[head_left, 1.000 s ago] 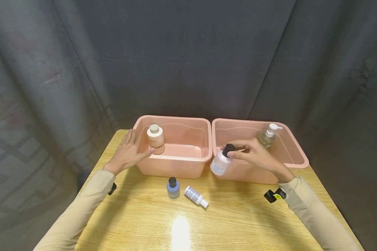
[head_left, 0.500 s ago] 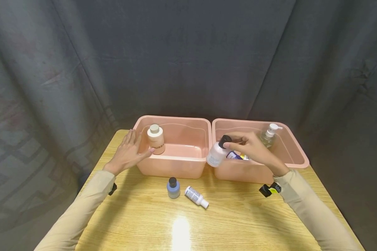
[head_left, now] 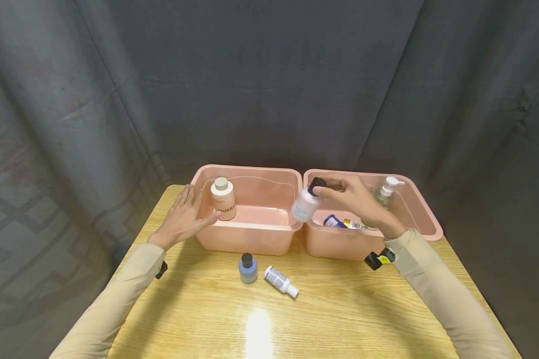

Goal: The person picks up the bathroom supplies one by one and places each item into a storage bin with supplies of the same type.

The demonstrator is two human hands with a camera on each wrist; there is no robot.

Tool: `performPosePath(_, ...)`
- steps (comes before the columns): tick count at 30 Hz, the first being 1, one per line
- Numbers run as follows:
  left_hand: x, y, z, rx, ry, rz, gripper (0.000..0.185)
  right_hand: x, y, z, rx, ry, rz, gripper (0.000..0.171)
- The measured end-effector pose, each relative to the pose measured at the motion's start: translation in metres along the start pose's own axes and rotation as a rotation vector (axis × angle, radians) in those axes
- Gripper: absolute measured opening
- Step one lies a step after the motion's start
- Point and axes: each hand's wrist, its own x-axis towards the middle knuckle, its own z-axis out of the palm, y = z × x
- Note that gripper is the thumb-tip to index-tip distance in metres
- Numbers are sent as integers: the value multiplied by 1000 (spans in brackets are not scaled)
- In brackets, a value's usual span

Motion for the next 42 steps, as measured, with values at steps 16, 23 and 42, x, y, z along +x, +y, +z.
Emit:
performPosePath(16, 0, 0, 0, -5, 1, -9, 106, 31, 1, 6, -10, 74, 12, 32)
performPosePath(23, -2, 0, -1, 1, 0, -10, 106, 41, 1, 10, 20, 86, 8, 34)
performPosePath(42, -2, 1, 0, 7, 7, -9, 106, 69, 4, 21, -5, 117, 26, 40)
